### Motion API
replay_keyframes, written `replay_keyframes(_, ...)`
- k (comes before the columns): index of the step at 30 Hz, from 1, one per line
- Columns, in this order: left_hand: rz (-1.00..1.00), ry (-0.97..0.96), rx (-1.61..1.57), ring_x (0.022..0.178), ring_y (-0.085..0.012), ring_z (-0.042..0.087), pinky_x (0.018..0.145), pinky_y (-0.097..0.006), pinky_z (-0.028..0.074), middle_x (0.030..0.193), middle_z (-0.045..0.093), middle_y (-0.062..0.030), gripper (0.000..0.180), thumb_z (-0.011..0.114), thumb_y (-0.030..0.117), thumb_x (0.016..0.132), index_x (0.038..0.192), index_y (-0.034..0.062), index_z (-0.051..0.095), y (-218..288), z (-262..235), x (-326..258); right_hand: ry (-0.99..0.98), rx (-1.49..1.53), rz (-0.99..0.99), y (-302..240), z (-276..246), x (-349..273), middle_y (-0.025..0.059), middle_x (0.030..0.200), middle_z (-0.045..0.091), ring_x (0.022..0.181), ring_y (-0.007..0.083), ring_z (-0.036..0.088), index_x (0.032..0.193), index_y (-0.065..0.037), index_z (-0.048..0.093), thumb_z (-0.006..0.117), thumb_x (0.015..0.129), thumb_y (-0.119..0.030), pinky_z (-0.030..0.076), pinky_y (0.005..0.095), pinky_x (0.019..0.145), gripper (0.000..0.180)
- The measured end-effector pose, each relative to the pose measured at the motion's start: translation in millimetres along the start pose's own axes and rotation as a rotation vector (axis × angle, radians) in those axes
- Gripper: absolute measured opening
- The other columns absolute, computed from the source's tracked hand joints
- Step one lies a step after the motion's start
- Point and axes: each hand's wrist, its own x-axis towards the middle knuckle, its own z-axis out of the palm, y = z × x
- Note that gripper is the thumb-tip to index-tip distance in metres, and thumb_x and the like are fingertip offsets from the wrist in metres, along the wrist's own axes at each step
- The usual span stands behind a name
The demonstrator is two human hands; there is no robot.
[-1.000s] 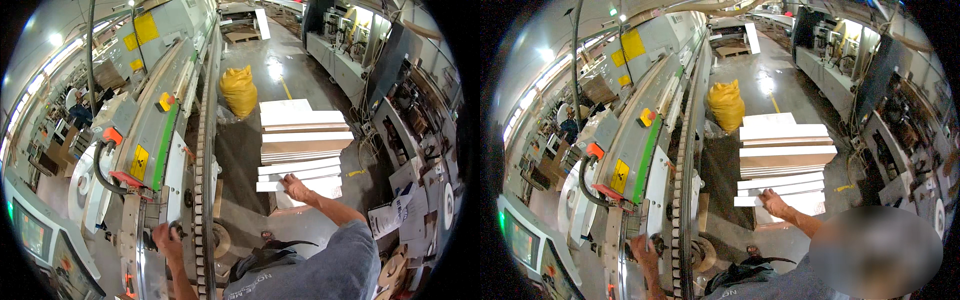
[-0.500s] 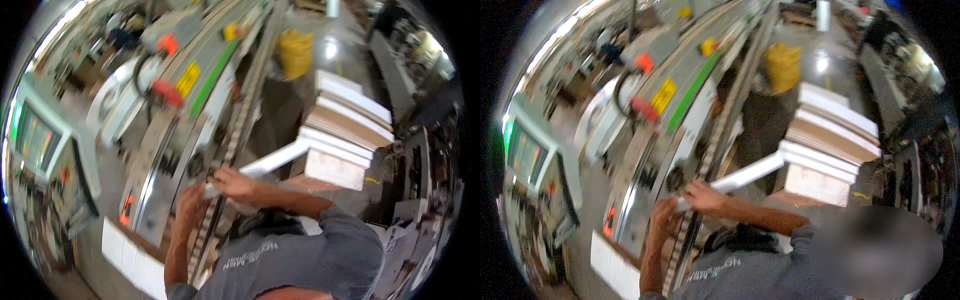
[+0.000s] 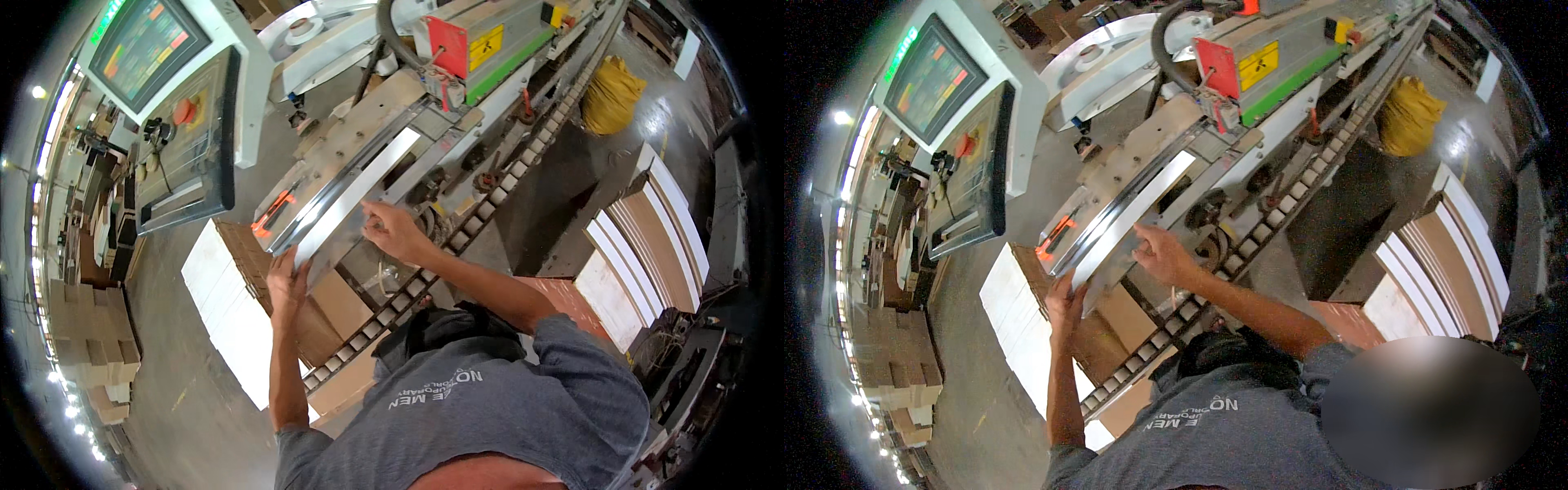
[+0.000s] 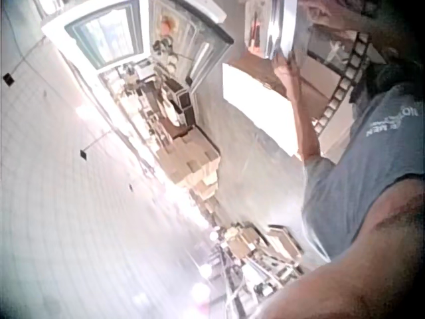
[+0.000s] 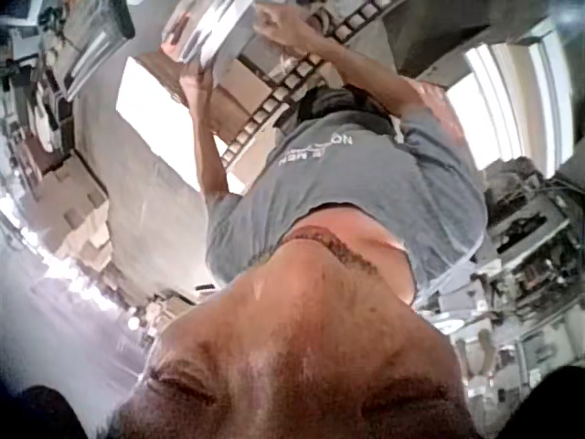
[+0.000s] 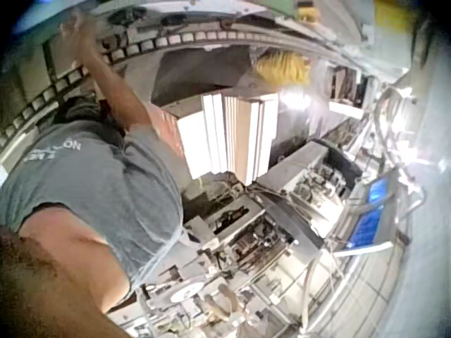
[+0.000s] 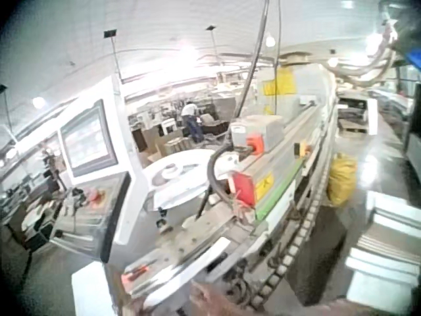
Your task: The person takes individual white wooden boards from a stack and feeds them one at a time into an edge-banding machine, repeating the process for multiple boards.
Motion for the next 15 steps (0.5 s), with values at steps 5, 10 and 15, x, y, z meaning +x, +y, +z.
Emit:
replay_keyframes(5, 0.302, 0.267, 0.035, 0.103, -0.0377, 0.059, 0.088, -0.047, 0.048, 0.107, 0.067, -0.015, 0.039, 0.08, 0.004, 0.071, 0.109, 0.0061, 0.069, -23.8, 32.6, 20.0, 0.084, -0.106, -0.096, 25.4, 30.5, 31.6, 0.0198, 0.117, 0.059, 0.091, 0.0246, 0.064, 0.138, 0.007, 0.045, 0.07, 0.09, -0.019, 0.055, 0.0344, 0.075, 0.06)
replay_keyframes(10, 0.174, 0.295, 0.098, 0.095, -0.0317, 0.059, 0.086, -0.043, 0.045, 0.102, 0.064, -0.0087, 0.031, 0.083, 0.006, 0.069, 0.099, 0.0082, 0.073, -15.6, 27.5, 24.6, 0.117, -0.125, -0.035, 34.7, 40.6, 44.6, 0.0208, 0.126, 0.057, 0.096, 0.0249, 0.063, 0.138, 0.007, 0.045, 0.069, 0.09, -0.02, 0.055, 0.0334, 0.076, 0.06)
replay_keyframes(15, 0.075, 0.278, 0.078, 0.088, -0.028, 0.059, 0.076, -0.038, 0.05, 0.099, 0.065, -0.0077, 0.026, 0.08, 0.002, 0.071, 0.097, 0.0064, 0.074, -39.9, 11.3, 10.2, 0.135, -0.074, 0.002, 21.3, 47.3, 45.4, 0.0241, 0.133, 0.052, 0.102, 0.0253, 0.062, 0.142, 0.007, 0.042, 0.07, 0.091, -0.023, 0.056, 0.0325, 0.076, 0.065)
